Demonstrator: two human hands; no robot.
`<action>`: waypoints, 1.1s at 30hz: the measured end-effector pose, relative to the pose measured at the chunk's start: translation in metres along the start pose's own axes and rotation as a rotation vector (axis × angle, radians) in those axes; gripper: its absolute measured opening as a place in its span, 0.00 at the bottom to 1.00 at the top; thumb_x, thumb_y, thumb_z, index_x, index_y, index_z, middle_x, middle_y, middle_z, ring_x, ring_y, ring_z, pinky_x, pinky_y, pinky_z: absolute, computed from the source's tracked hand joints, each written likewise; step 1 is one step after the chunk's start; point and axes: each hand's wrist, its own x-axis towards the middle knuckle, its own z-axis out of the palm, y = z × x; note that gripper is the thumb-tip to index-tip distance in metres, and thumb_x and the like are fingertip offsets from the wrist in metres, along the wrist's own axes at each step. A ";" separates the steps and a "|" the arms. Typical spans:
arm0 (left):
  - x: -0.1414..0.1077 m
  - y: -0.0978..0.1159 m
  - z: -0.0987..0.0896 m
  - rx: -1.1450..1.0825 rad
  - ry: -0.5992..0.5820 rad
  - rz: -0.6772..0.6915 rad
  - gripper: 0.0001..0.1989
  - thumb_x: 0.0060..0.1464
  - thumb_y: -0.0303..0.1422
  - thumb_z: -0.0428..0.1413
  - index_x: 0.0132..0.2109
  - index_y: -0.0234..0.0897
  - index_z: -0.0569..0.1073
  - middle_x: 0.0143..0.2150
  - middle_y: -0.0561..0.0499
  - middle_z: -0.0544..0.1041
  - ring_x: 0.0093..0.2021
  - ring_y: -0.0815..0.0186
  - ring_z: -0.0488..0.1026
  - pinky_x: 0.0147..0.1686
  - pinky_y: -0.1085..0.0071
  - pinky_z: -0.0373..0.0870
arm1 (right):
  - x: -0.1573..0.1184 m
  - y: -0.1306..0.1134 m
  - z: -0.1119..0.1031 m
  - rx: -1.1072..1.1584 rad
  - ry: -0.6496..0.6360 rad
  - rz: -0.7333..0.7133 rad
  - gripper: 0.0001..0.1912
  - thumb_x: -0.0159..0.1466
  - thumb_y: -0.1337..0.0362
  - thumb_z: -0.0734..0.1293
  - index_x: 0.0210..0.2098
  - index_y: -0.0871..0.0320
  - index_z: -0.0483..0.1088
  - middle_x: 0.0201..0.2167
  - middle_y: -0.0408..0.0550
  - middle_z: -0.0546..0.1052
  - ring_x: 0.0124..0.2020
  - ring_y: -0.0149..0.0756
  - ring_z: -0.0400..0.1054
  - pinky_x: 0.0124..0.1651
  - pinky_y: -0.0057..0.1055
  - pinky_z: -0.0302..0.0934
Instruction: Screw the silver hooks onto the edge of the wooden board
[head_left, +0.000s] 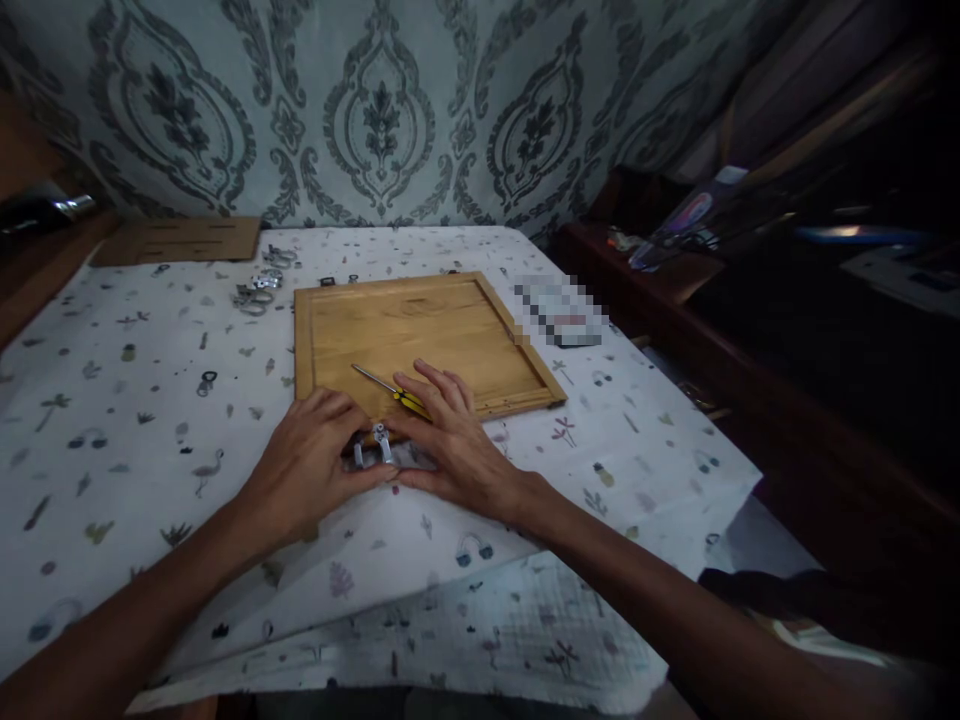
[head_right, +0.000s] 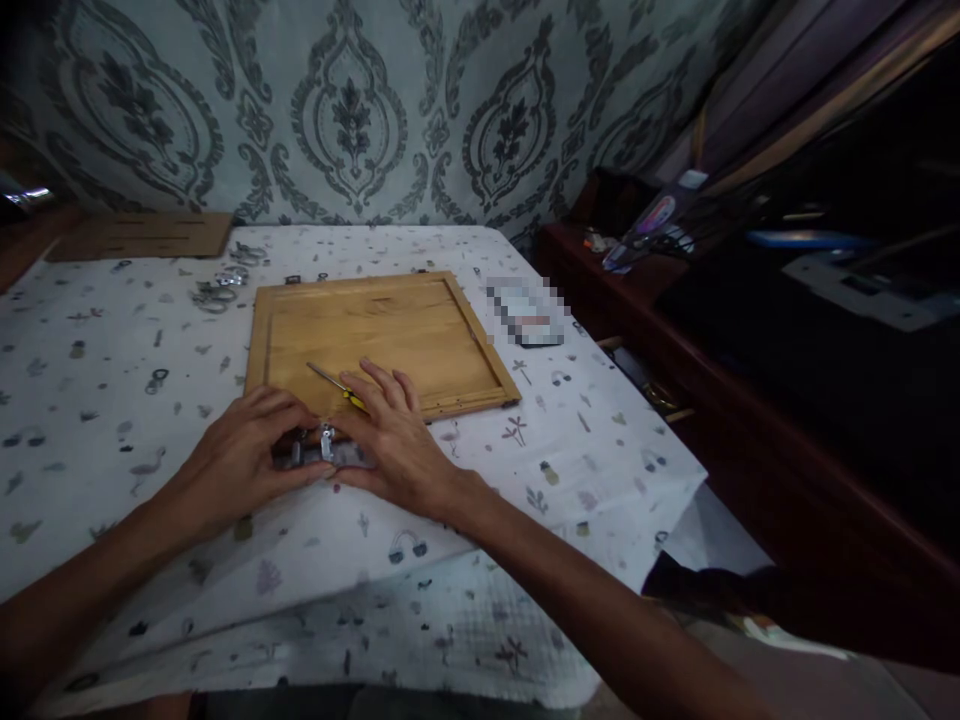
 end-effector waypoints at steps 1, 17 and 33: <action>0.000 0.000 0.000 -0.001 0.002 -0.001 0.17 0.51 0.46 0.60 0.36 0.36 0.73 0.37 0.48 0.72 0.41 0.58 0.66 0.42 0.60 0.65 | 0.000 0.001 0.000 0.009 -0.002 0.000 0.28 0.59 0.45 0.69 0.53 0.54 0.70 0.64 0.58 0.59 0.68 0.56 0.42 0.66 0.60 0.41; -0.002 -0.001 -0.002 -0.010 0.010 0.001 0.22 0.51 0.53 0.57 0.37 0.37 0.74 0.37 0.48 0.73 0.41 0.58 0.67 0.39 0.61 0.65 | 0.000 0.002 -0.001 0.049 -0.014 0.004 0.24 0.59 0.47 0.70 0.49 0.55 0.73 0.64 0.58 0.60 0.69 0.55 0.43 0.65 0.61 0.43; 0.085 0.005 -0.028 -0.021 -0.295 0.313 0.17 0.56 0.25 0.48 0.44 0.44 0.78 0.42 0.52 0.79 0.41 0.65 0.73 0.39 0.71 0.67 | -0.004 0.006 0.005 0.061 0.012 0.035 0.24 0.60 0.47 0.68 0.50 0.54 0.74 0.67 0.60 0.54 0.70 0.60 0.39 0.64 0.63 0.43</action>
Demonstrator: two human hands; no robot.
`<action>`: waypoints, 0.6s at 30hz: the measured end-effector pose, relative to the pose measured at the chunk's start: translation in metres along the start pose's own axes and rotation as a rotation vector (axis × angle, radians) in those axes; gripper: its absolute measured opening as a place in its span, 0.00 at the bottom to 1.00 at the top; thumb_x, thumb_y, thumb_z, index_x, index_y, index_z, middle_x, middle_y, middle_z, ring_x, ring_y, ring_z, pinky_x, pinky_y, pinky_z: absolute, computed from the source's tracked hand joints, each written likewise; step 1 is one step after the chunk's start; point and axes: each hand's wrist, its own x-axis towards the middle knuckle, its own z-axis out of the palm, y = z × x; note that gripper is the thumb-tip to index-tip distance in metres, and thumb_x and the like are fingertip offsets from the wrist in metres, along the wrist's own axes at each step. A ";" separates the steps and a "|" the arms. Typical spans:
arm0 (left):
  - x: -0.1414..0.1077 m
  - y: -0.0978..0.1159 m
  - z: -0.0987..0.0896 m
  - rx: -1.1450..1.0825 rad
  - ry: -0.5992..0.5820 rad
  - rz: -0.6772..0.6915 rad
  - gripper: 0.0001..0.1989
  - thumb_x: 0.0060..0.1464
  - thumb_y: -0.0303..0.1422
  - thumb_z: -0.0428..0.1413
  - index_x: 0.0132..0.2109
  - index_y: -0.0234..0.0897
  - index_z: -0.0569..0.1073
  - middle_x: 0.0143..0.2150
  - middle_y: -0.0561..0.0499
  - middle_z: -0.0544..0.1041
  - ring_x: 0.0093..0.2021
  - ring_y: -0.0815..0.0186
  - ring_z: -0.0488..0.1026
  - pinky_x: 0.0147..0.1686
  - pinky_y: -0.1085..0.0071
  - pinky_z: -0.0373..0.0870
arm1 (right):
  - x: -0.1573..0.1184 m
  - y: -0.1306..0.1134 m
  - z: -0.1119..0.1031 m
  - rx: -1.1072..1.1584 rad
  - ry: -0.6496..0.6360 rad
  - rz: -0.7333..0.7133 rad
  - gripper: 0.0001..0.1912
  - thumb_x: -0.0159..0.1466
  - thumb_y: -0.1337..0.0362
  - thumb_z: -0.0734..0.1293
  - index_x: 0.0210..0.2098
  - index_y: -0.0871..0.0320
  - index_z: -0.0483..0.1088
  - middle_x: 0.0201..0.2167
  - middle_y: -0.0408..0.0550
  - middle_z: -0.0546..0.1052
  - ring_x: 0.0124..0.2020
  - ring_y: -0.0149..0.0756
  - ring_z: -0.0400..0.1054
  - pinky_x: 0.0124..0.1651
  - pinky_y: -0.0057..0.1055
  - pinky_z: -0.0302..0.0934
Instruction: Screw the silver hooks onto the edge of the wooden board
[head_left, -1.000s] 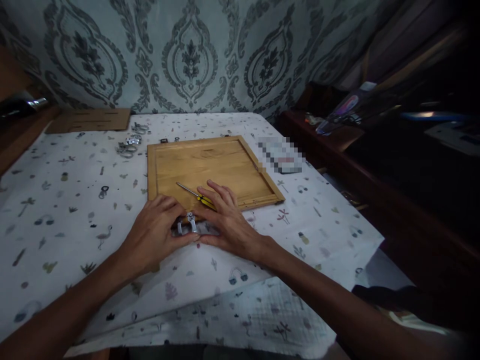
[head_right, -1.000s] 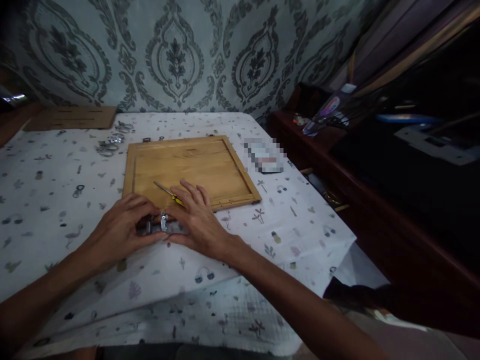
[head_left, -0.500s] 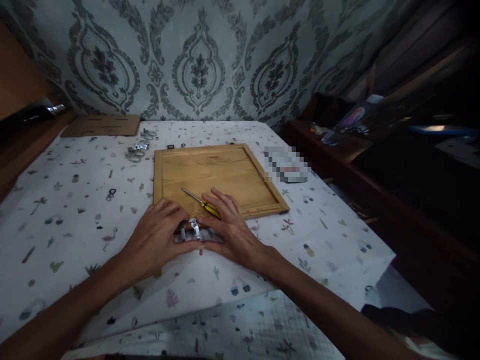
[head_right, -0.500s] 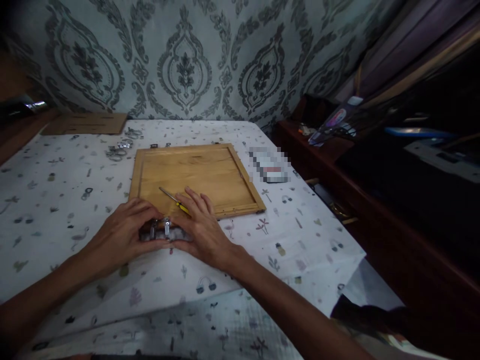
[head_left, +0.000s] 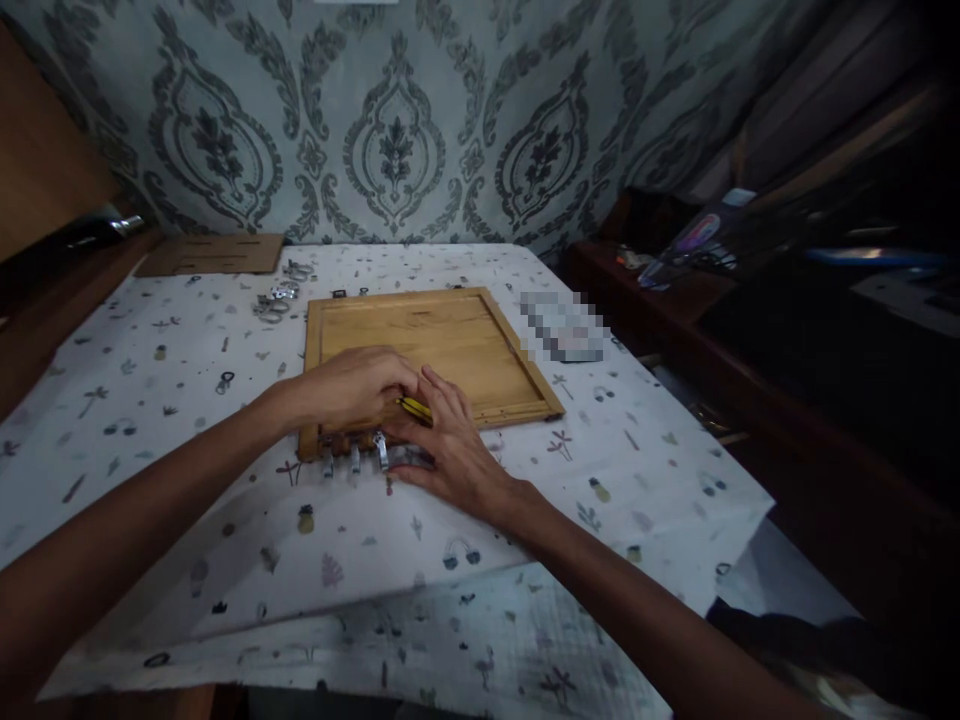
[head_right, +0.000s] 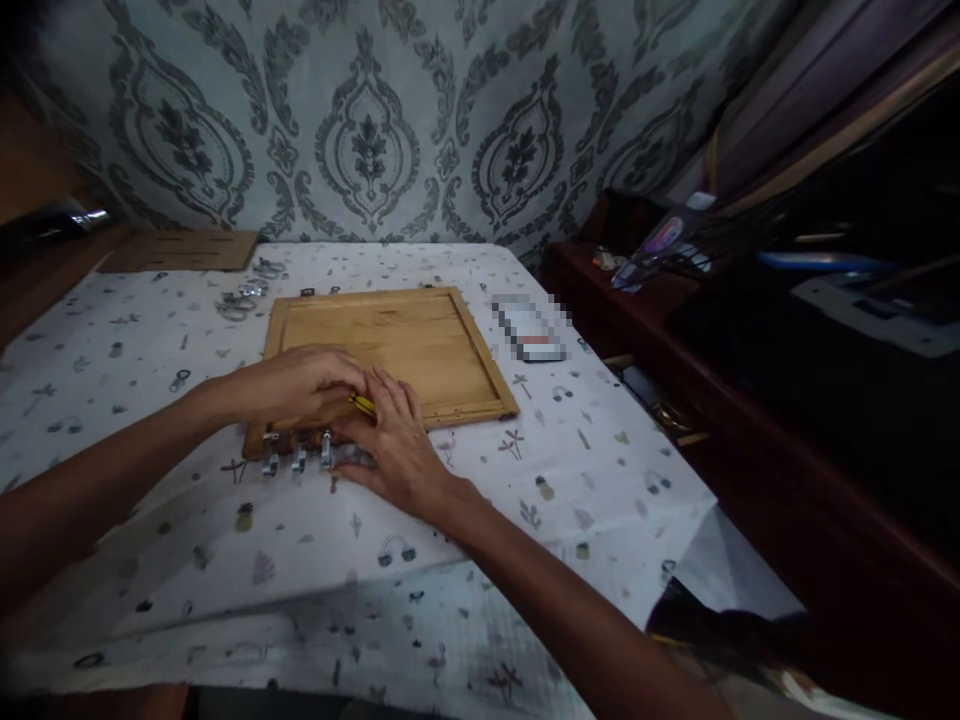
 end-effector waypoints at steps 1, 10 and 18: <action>0.001 -0.002 0.001 0.000 -0.003 0.001 0.16 0.56 0.25 0.48 0.44 0.43 0.78 0.41 0.52 0.79 0.40 0.66 0.74 0.39 0.72 0.67 | 0.000 0.000 0.000 0.002 0.002 -0.002 0.24 0.60 0.46 0.68 0.50 0.54 0.74 0.67 0.60 0.53 0.70 0.60 0.39 0.64 0.63 0.43; -0.047 0.003 0.005 0.042 0.192 -0.195 0.15 0.63 0.38 0.46 0.49 0.37 0.73 0.44 0.45 0.77 0.45 0.59 0.72 0.45 0.63 0.67 | 0.001 -0.003 -0.001 -0.006 0.018 0.002 0.27 0.57 0.44 0.69 0.50 0.54 0.74 0.69 0.60 0.51 0.69 0.62 0.40 0.65 0.62 0.41; -0.073 0.037 0.026 0.134 0.188 -0.300 0.27 0.51 0.56 0.55 0.44 0.37 0.72 0.44 0.46 0.71 0.47 0.55 0.66 0.45 0.58 0.65 | 0.000 -0.003 0.000 -0.035 0.033 -0.019 0.24 0.58 0.47 0.70 0.49 0.54 0.75 0.68 0.59 0.53 0.69 0.59 0.41 0.65 0.61 0.42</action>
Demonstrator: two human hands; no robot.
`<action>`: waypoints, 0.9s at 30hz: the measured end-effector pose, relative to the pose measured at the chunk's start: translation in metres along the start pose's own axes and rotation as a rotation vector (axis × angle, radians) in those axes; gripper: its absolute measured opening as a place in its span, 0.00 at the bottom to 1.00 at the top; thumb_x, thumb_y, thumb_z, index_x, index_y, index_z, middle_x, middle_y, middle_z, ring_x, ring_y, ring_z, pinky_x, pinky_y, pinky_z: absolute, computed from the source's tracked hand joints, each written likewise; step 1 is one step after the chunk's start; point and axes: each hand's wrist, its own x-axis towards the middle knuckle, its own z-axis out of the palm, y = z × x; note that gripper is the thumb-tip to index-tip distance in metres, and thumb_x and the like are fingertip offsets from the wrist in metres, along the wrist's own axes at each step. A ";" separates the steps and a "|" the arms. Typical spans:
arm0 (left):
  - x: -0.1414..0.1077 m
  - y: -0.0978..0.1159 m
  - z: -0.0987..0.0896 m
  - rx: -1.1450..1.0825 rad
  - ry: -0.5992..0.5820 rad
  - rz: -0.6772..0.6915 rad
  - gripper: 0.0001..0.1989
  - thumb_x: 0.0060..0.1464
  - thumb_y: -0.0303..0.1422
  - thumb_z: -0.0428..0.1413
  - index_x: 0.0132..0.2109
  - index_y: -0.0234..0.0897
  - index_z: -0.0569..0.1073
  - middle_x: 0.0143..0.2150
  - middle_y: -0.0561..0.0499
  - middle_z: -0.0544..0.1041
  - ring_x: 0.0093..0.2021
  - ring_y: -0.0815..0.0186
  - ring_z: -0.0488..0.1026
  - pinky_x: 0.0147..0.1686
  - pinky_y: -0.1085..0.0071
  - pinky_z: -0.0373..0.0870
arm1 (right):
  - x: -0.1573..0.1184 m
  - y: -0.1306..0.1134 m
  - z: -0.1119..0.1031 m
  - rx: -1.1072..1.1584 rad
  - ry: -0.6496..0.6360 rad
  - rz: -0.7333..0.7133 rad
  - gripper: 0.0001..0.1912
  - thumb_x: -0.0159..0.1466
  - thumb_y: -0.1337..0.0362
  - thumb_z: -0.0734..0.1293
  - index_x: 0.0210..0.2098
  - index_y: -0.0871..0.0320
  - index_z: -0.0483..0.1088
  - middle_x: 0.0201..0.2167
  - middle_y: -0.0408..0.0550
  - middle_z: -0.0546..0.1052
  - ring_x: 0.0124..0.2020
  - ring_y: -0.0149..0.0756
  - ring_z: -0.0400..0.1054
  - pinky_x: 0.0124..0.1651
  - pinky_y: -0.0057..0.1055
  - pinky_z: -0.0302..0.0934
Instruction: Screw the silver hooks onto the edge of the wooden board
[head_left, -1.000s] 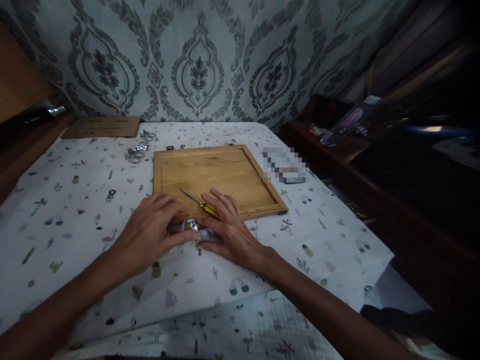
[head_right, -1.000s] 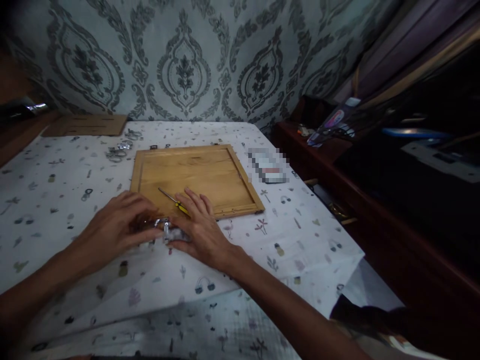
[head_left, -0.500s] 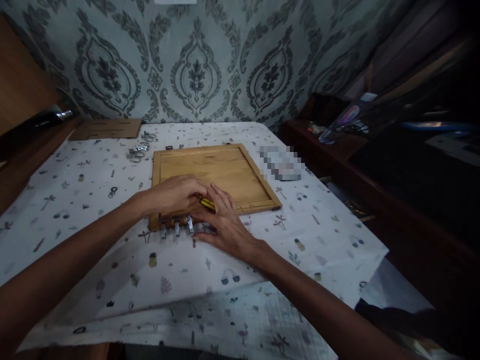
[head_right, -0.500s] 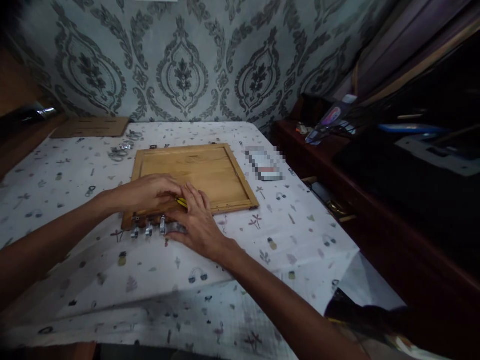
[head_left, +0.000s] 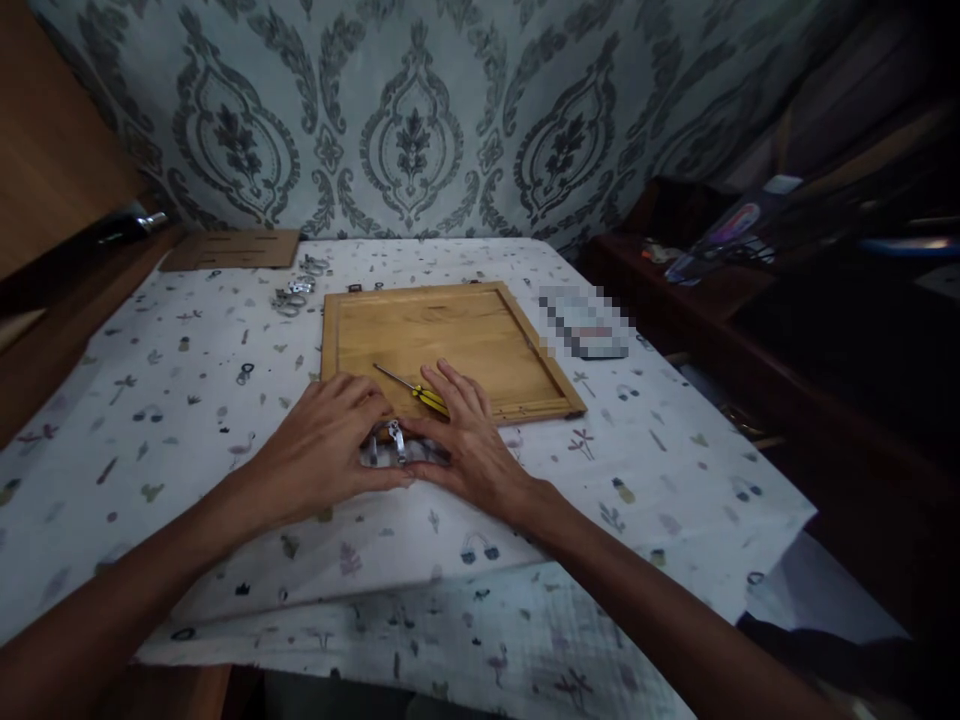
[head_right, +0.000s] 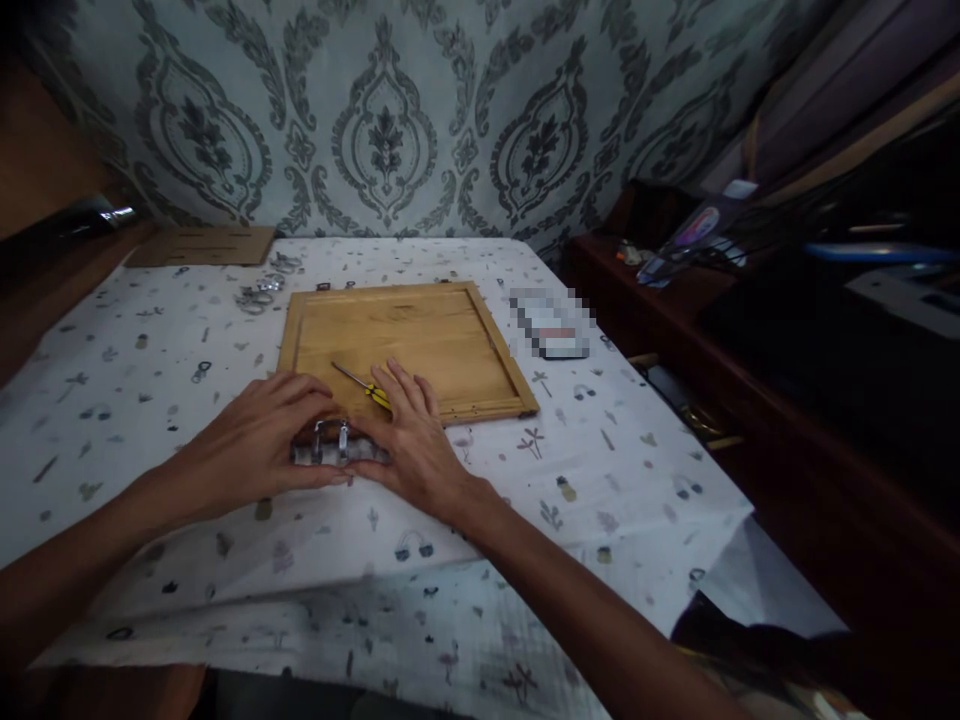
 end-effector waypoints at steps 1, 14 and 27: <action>0.000 0.002 0.003 0.031 0.014 -0.006 0.27 0.52 0.56 0.55 0.44 0.36 0.72 0.43 0.46 0.71 0.47 0.55 0.66 0.45 0.58 0.64 | 0.000 0.000 0.000 -0.003 0.000 -0.001 0.24 0.58 0.48 0.70 0.49 0.54 0.74 0.68 0.59 0.53 0.69 0.58 0.41 0.65 0.60 0.42; 0.007 0.000 0.017 0.029 0.025 -0.038 0.19 0.51 0.48 0.60 0.37 0.35 0.73 0.41 0.47 0.72 0.46 0.55 0.65 0.46 0.57 0.63 | -0.002 0.000 0.002 -0.041 0.025 -0.023 0.22 0.60 0.51 0.70 0.49 0.55 0.74 0.66 0.60 0.55 0.69 0.57 0.41 0.66 0.58 0.42; 0.011 -0.009 0.025 -0.110 0.107 -0.043 0.18 0.43 0.43 0.67 0.34 0.35 0.75 0.44 0.47 0.71 0.48 0.56 0.65 0.47 0.58 0.64 | -0.007 -0.011 -0.013 0.117 0.164 0.004 0.14 0.64 0.67 0.62 0.48 0.59 0.71 0.56 0.60 0.66 0.60 0.50 0.58 0.56 0.52 0.59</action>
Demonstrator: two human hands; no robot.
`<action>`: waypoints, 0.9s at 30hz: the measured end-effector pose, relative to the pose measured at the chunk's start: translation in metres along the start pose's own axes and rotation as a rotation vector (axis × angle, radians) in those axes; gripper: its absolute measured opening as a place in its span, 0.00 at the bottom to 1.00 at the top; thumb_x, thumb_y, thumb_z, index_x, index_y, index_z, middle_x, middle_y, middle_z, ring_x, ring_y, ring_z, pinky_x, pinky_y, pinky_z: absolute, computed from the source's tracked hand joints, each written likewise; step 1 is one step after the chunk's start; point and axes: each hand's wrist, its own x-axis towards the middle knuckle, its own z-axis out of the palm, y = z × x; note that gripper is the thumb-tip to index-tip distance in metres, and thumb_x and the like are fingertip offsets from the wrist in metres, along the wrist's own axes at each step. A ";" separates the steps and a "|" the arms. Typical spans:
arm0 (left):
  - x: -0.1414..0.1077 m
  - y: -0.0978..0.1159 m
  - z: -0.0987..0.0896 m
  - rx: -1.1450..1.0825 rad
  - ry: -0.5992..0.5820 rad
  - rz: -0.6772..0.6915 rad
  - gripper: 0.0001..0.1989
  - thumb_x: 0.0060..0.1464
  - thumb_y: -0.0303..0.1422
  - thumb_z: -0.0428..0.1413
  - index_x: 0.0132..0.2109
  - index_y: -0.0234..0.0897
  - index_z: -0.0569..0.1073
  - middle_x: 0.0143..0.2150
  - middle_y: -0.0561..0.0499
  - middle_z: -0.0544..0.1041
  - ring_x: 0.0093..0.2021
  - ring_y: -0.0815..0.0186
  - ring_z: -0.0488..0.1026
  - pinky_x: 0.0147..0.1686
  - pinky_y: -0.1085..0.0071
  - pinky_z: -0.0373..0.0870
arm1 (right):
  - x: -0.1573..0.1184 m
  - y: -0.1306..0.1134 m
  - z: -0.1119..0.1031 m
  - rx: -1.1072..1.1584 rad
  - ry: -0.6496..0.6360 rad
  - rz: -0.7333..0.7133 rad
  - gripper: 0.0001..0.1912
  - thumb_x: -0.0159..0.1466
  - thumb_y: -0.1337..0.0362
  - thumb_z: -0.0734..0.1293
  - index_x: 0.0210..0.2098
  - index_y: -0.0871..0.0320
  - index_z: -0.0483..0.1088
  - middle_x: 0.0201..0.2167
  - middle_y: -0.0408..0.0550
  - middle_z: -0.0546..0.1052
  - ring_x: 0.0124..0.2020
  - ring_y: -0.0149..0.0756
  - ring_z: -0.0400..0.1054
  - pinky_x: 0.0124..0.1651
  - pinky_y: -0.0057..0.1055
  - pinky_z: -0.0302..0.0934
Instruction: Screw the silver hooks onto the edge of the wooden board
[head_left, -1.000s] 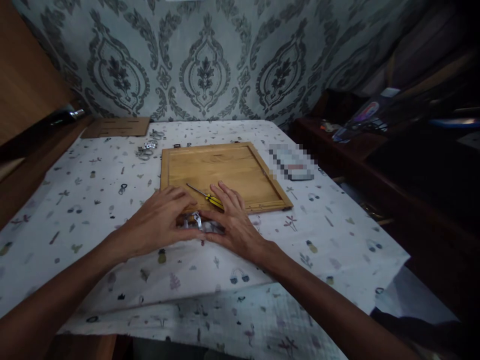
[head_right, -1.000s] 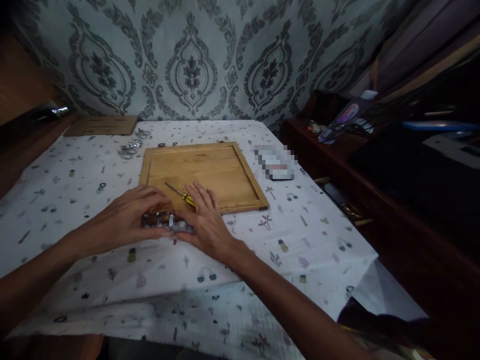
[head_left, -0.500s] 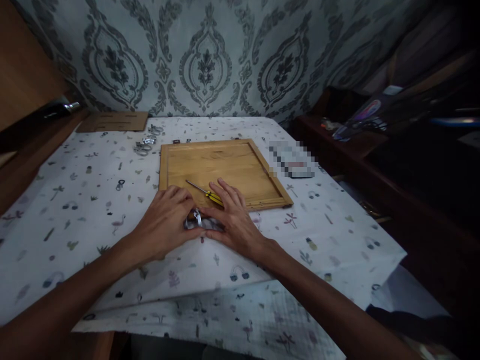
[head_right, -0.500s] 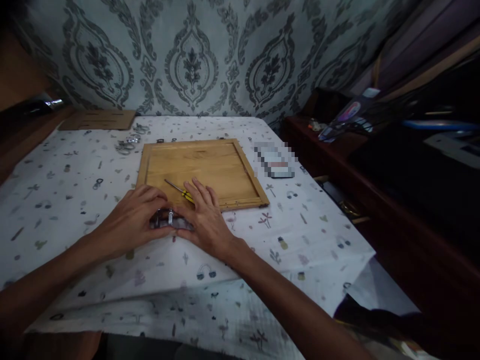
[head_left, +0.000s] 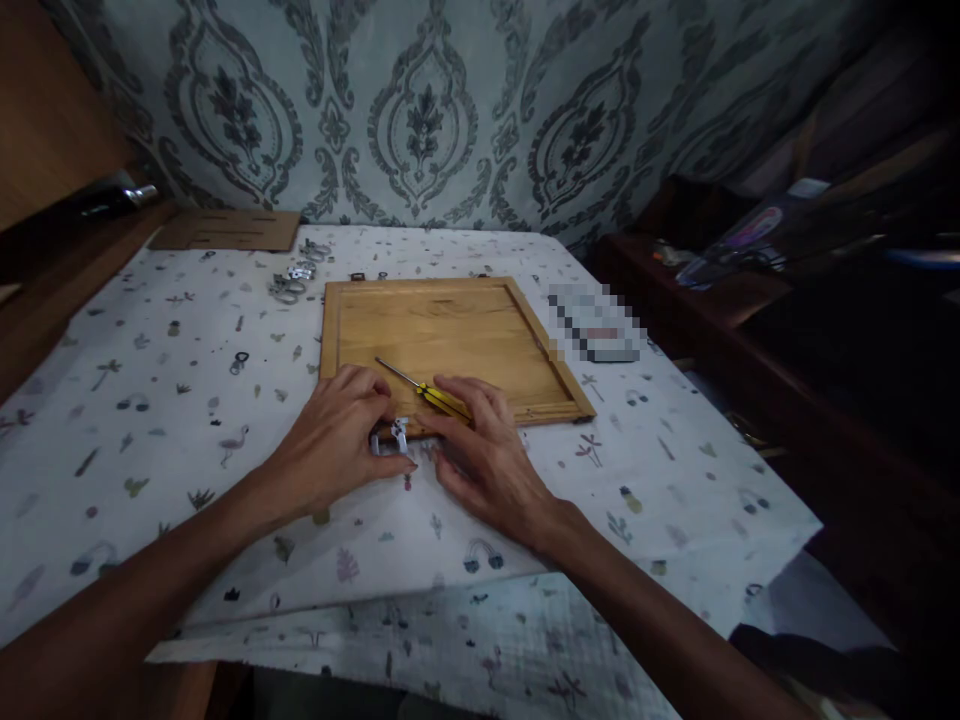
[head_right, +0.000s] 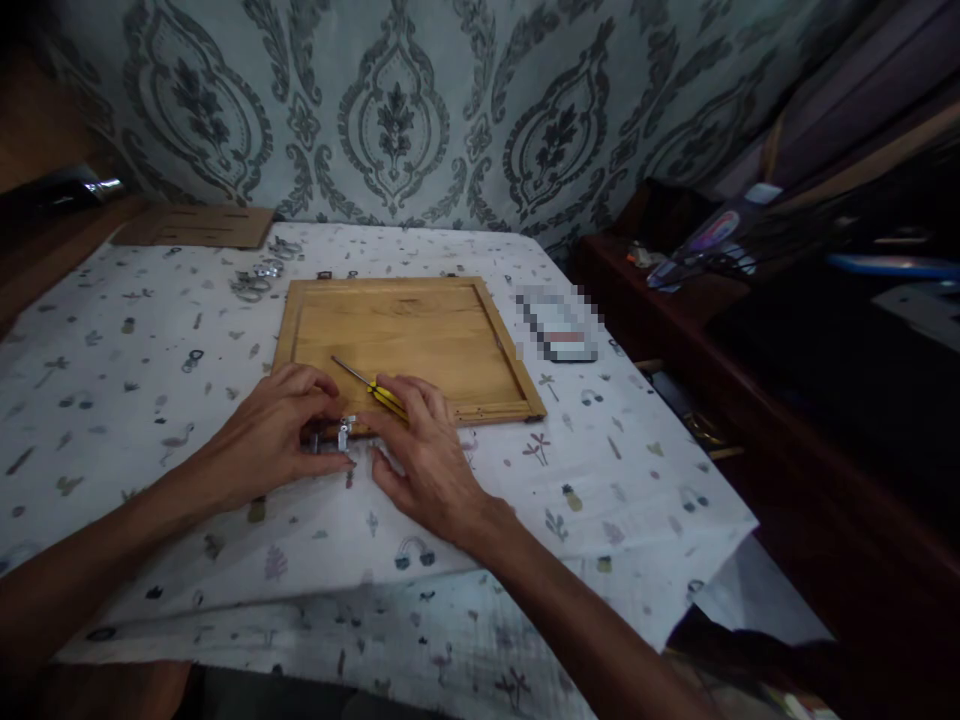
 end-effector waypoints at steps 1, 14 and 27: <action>0.000 0.000 0.000 -0.002 0.000 -0.005 0.18 0.42 0.43 0.67 0.34 0.35 0.75 0.44 0.47 0.71 0.49 0.56 0.65 0.48 0.58 0.64 | 0.001 -0.005 -0.002 0.058 0.028 0.052 0.11 0.64 0.68 0.62 0.44 0.59 0.72 0.48 0.57 0.71 0.52 0.45 0.65 0.51 0.45 0.63; 0.000 -0.003 0.004 -0.023 0.027 -0.002 0.17 0.42 0.42 0.67 0.35 0.37 0.74 0.45 0.47 0.70 0.50 0.55 0.65 0.48 0.56 0.65 | 0.001 -0.020 0.007 0.218 0.008 0.275 0.10 0.64 0.67 0.63 0.45 0.58 0.69 0.37 0.48 0.77 0.30 0.31 0.70 0.33 0.29 0.65; 0.000 -0.003 0.001 -0.048 0.018 0.008 0.18 0.44 0.45 0.66 0.32 0.35 0.71 0.44 0.47 0.71 0.47 0.56 0.66 0.44 0.57 0.66 | -0.010 -0.009 -0.006 -0.097 -0.304 -0.049 0.11 0.64 0.74 0.55 0.36 0.60 0.68 0.58 0.58 0.71 0.45 0.40 0.75 0.39 0.36 0.72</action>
